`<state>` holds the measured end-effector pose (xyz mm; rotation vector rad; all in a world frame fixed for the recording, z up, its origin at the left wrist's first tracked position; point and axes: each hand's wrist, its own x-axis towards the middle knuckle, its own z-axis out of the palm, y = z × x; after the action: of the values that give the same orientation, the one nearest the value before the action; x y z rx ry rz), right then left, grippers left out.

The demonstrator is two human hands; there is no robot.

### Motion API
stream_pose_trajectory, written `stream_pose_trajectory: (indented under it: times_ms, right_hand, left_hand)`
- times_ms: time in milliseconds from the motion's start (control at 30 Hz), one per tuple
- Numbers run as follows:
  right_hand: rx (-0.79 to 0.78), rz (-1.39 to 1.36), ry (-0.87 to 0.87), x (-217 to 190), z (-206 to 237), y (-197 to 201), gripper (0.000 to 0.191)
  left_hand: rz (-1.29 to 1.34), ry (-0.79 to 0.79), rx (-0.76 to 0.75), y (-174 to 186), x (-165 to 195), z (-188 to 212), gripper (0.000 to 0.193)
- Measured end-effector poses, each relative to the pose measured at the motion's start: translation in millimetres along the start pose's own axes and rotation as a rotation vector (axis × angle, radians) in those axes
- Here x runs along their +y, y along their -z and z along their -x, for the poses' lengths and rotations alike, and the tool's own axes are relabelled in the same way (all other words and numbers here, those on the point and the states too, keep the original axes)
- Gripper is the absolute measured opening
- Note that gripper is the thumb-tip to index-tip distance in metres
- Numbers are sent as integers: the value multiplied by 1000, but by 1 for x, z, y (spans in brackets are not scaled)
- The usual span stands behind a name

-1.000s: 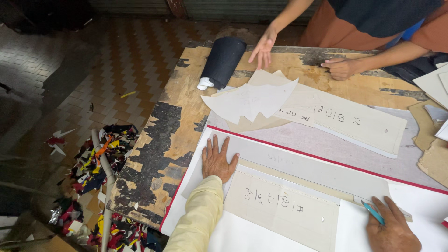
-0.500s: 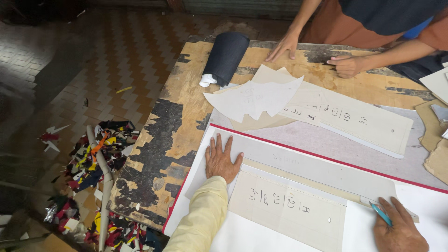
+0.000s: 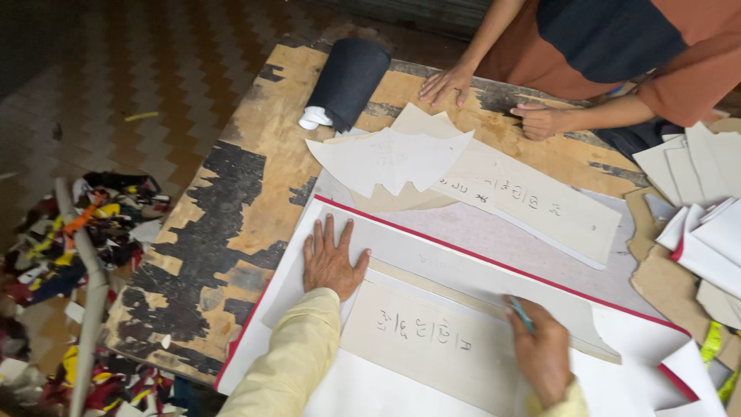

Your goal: The person places a paper pattern on a large white fabric sheet and uses a rotary cutter to cut along the pattern's edges. They reposition the pattern and cut additional pieces, then remove the cut fabric sections and place the pattern on a new area to continue cutting.

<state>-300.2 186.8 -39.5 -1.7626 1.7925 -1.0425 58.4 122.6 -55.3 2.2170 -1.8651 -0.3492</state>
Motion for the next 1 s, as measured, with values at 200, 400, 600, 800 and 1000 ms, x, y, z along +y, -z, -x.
stream_pose_trajectory:
  times_ms: [200,400,600,800,1000]
  right_hand:
    - [-184,112,240,-81,-55,-83,25]
    - [-282,186,247,-103,-75,-115,25]
    - [-202,306,314,-86,-65,-131,18]
    - [-210,330,320,-85,-64,-141,21]
    - [-222,345,328,-87,-59,-146,24]
  left_hand:
    - [33,-20,26,3,-9,-2,79]
    - [81,-31,51,3,-19,-4,80]
    - [121,-58,104,6,-27,1,73]
    - [95,40,-137,25,-42,63,57]
    - [-87,118,-466,32,-52,91,74]
